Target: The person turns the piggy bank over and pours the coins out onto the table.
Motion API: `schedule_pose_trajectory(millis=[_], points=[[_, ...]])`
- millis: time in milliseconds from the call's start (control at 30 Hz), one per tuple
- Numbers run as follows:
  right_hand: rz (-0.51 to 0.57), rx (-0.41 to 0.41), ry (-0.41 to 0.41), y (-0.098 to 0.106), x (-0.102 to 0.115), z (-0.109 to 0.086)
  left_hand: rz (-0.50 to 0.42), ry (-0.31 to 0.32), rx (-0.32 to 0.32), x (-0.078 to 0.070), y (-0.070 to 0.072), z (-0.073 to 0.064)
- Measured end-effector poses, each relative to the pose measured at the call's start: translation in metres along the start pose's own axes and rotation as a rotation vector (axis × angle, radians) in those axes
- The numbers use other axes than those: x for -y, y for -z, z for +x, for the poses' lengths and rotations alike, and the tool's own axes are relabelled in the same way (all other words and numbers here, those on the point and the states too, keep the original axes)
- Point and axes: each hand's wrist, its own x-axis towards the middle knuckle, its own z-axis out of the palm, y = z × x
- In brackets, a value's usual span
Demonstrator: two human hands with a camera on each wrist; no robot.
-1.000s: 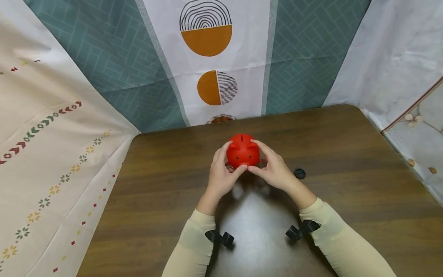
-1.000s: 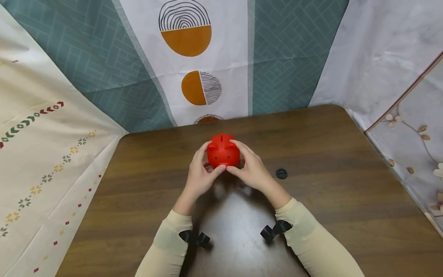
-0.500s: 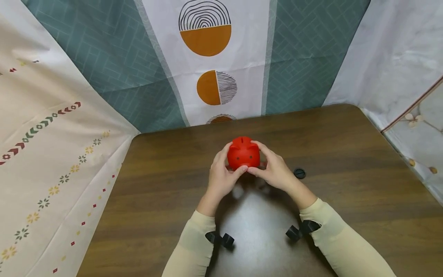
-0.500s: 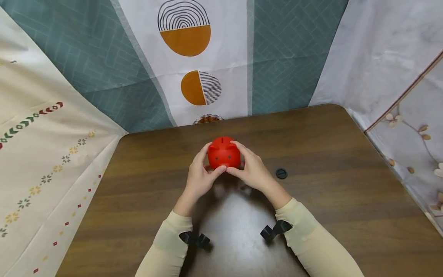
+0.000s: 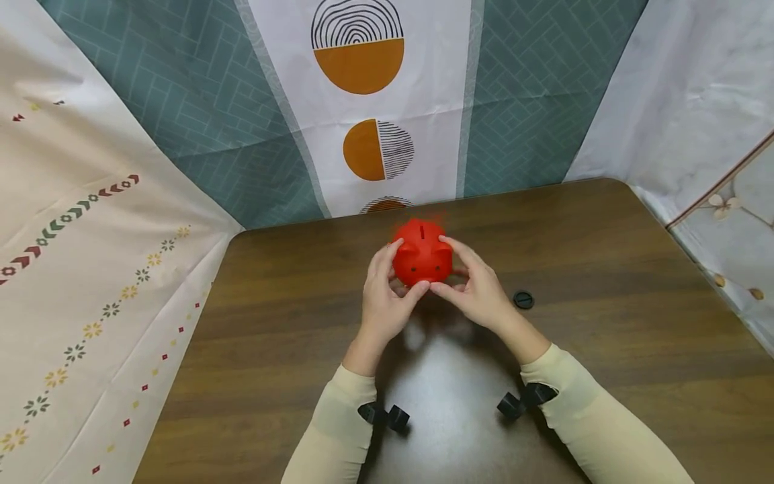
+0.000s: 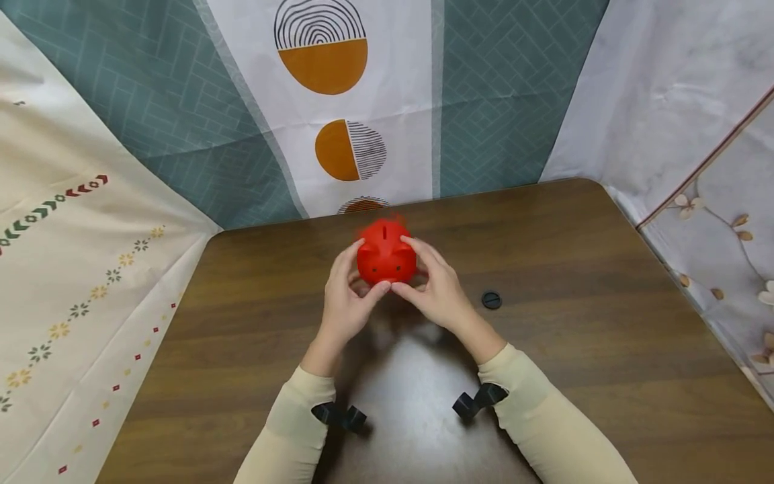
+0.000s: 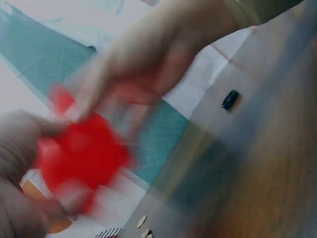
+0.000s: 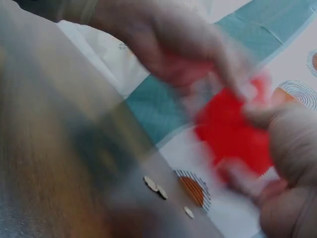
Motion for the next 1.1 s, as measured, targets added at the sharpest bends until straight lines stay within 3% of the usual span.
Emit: schedule_pose_trajectory(millis=[100, 200, 300, 367, 467, 533, 600, 700, 767, 833, 900, 967, 1033, 1100], points=[[-0.062, 0.094, -0.200, 0.003, -0.002, -0.001, 0.160, 0.199, 0.096, 0.003, 0.002, -0.001], [-0.079, 0.122, -0.234, 0.005, -0.002, -0.001, 0.186, 0.232, 0.128, 0.004, 0.002, 0.000], [-0.086, 0.096, -0.174, 0.005, 0.001, 0.000, 0.120, 0.163, 0.072, 0.004, 0.001, -0.001], [-0.074, 0.044, -0.061, 0.004, 0.002, 0.000, 0.041, 0.043, 0.007, 0.004, -0.001, -0.001], [-0.037, -0.060, 0.168, 0.003, 0.006, 0.001, -0.068, -0.186, -0.084, -0.002, -0.002, 0.000], [-0.019, -0.083, 0.199, 0.003, 0.007, 0.003, -0.078, -0.217, -0.107, -0.004, -0.001, 0.001], [0.008, -0.023, 0.098, 0.003, 0.006, 0.003, -0.005, -0.114, -0.090, -0.005, 0.000, 0.001], [0.010, 0.098, -0.160, 0.003, 0.003, 0.003, 0.129, 0.126, 0.005, 0.000, 0.001, -0.001], [0.020, 0.144, -0.244, 0.003, 0.001, 0.003, 0.187, 0.190, 0.051, 0.002, 0.002, -0.001], [0.031, 0.143, -0.261, 0.004, 0.001, 0.003, 0.192, 0.200, 0.065, 0.003, 0.002, 0.000], [0.016, 0.121, -0.220, 0.003, -0.001, 0.002, 0.176, 0.170, 0.053, 0.004, 0.002, 0.001], [0.002, 0.072, -0.123, 0.002, -0.002, 0.001, 0.097, 0.116, 0.025, 0.003, 0.000, 0.001], [-0.002, -0.004, 0.053, 0.000, -0.001, 0.000, -0.016, -0.022, -0.028, 0.000, -0.001, 0.001], [-0.026, -0.092, 0.259, -0.001, 0.001, 0.001, -0.134, -0.201, -0.081, -0.004, -0.003, 0.003]])
